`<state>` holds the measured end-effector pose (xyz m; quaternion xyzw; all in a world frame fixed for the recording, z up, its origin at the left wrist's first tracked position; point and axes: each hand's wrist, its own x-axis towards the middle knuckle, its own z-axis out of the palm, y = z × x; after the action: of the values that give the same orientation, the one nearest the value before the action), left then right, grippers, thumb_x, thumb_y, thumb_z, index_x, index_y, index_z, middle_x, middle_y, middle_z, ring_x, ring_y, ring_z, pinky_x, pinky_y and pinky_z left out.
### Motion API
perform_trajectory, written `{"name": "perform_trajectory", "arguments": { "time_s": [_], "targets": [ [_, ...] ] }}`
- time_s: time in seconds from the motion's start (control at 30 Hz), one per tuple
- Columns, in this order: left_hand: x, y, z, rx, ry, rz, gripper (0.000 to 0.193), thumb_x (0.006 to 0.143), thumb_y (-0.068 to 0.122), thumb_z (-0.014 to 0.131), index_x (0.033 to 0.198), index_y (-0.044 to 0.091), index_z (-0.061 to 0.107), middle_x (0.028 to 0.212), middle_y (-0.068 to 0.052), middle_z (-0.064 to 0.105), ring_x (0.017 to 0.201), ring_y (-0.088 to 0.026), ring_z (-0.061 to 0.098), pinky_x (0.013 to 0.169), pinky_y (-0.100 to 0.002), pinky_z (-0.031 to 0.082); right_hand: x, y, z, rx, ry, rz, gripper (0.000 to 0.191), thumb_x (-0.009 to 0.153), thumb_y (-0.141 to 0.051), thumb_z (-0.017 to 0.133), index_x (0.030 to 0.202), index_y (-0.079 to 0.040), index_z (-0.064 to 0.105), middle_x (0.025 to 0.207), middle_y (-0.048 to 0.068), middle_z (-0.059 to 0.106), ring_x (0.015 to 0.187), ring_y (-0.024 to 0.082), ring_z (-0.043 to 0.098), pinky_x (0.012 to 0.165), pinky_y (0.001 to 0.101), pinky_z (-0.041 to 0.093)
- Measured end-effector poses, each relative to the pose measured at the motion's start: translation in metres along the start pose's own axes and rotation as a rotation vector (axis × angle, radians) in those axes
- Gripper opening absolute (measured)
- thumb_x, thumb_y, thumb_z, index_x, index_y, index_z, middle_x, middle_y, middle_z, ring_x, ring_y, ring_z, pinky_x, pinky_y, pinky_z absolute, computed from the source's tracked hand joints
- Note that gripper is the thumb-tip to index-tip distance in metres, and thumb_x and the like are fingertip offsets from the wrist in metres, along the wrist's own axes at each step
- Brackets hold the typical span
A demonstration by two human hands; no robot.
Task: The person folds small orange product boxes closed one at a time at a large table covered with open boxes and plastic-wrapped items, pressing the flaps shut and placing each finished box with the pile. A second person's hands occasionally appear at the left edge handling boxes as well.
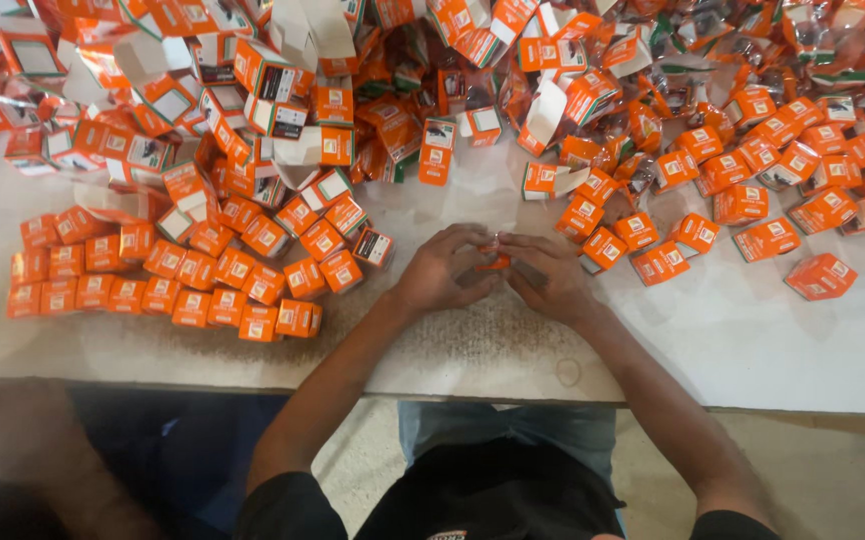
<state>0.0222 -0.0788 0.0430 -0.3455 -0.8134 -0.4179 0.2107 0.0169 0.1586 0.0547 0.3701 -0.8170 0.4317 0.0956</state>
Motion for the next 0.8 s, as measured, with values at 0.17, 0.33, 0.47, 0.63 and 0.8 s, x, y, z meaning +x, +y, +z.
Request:
{"name": "perform_trajectory", "arguments": {
  "time_s": [0.17, 0.33, 0.47, 0.63, 0.8],
  "targets": [
    [0.006, -0.001, 0.001, -0.073, -0.005, -0.112, 0.033, 0.078, 0.01, 0.087, 0.108, 0.008, 0.073, 0.119, -0.009, 0.071, 0.117, -0.028, 0.069, 0.094, -0.038, 0.06, 0.0, 0.008, 0.01, 0.021, 0.09, 0.013, 0.031, 0.089, -0.002, 0.076, 0.12, -0.006, 0.071, 0.13, 0.011, 0.071, 0.119, 0.026, 0.071, 0.1, 0.0369, 0.058],
    [0.001, -0.004, 0.001, -0.03, -0.023, -0.046, 0.029, 0.085, 0.014, 0.089, 0.108, 0.011, 0.071, 0.122, -0.005, 0.072, 0.123, -0.026, 0.069, 0.101, -0.037, 0.061, -0.004, 0.009, 0.015, 0.019, 0.13, 0.039, 0.022, 0.091, -0.002, 0.076, 0.112, -0.008, 0.074, 0.13, 0.01, 0.073, 0.108, 0.021, 0.074, 0.088, 0.0346, 0.06],
    [-0.001, 0.002, -0.006, 0.067, -0.06, 0.021, 0.035, 0.077, 0.018, 0.09, 0.106, 0.01, 0.072, 0.126, -0.011, 0.067, 0.121, -0.03, 0.065, 0.099, -0.04, 0.057, -0.003, 0.003, 0.002, -0.015, 0.029, -0.036, 0.029, 0.085, -0.001, 0.071, 0.112, -0.008, 0.074, 0.136, 0.014, 0.067, 0.113, 0.028, 0.071, 0.09, 0.0383, 0.059],
    [0.005, 0.015, -0.011, 0.129, -0.114, 0.0, 0.033, 0.077, 0.016, 0.084, 0.108, 0.012, 0.073, 0.133, -0.01, 0.064, 0.126, -0.032, 0.062, 0.104, -0.042, 0.053, 0.002, -0.012, 0.006, -0.258, 0.042, -0.084, 0.031, 0.077, -0.012, 0.081, 0.107, -0.013, 0.074, 0.129, 0.011, 0.067, 0.104, 0.031, 0.068, 0.086, 0.0408, 0.055],
    [0.024, -0.01, -0.027, 0.39, 0.024, -0.082, 0.042, 0.081, 0.009, 0.072, 0.123, 0.007, 0.069, 0.138, -0.014, 0.061, 0.128, -0.035, 0.058, 0.107, -0.049, 0.046, 0.012, -0.017, 0.007, -0.499, 0.279, 0.041, 0.027, 0.087, -0.002, 0.073, 0.113, -0.007, 0.066, 0.128, 0.011, 0.06, 0.121, 0.034, 0.062, 0.102, 0.0454, 0.051]
  ]
}}
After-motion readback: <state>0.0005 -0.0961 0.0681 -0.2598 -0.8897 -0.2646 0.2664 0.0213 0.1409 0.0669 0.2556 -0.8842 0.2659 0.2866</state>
